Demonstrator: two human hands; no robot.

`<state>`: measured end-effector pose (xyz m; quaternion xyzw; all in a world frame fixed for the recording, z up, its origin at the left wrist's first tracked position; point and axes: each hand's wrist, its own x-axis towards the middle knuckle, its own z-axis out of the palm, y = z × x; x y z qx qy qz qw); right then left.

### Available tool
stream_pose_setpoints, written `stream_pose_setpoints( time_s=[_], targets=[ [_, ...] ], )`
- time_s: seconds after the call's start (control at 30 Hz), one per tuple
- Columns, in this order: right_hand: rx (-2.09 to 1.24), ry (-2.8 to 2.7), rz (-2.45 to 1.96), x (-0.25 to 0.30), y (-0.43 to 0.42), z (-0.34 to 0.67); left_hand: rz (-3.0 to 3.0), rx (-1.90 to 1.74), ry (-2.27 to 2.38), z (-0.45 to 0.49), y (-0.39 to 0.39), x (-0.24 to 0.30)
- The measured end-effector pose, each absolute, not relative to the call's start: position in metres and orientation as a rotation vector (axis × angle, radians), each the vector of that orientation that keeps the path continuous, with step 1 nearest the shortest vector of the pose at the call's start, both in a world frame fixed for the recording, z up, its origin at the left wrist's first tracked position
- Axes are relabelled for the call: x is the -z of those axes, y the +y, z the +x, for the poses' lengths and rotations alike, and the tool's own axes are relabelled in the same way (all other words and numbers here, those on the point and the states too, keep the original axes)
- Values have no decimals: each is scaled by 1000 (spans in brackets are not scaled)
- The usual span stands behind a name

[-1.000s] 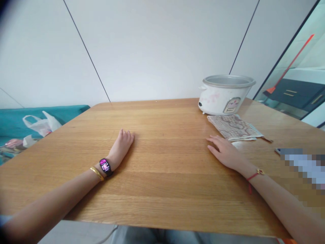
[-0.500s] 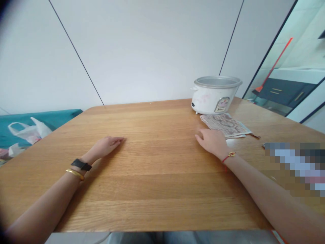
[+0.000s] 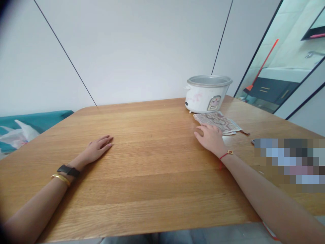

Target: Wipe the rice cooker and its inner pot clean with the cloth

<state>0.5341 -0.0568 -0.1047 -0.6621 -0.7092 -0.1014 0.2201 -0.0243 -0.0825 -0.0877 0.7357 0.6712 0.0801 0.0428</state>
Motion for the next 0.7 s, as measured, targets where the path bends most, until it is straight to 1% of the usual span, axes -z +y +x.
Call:
stream_pose_setpoints(
  time_s=[0.13, 0.3, 0.43, 0.57, 0.7],
  targets=[
    [337, -1812, -1939, 107, -54, 545, 2267, -208, 2065, -22, -84, 86],
    [214, -1675, -2102, 117, -42, 567, 2264, -170, 2069, -20, -85, 83],
    [253, -1504, -2105, 128, -30, 589, 2253, -155, 2061, -19, -85, 81],
    [194, -1545, -2095, 132, -28, 601, 2253, -146, 2061, -19, -85, 82],
    [136, -1570, -2152, 124, -35, 595, 2257, -153, 2053, -20, -84, 83]
  ],
)
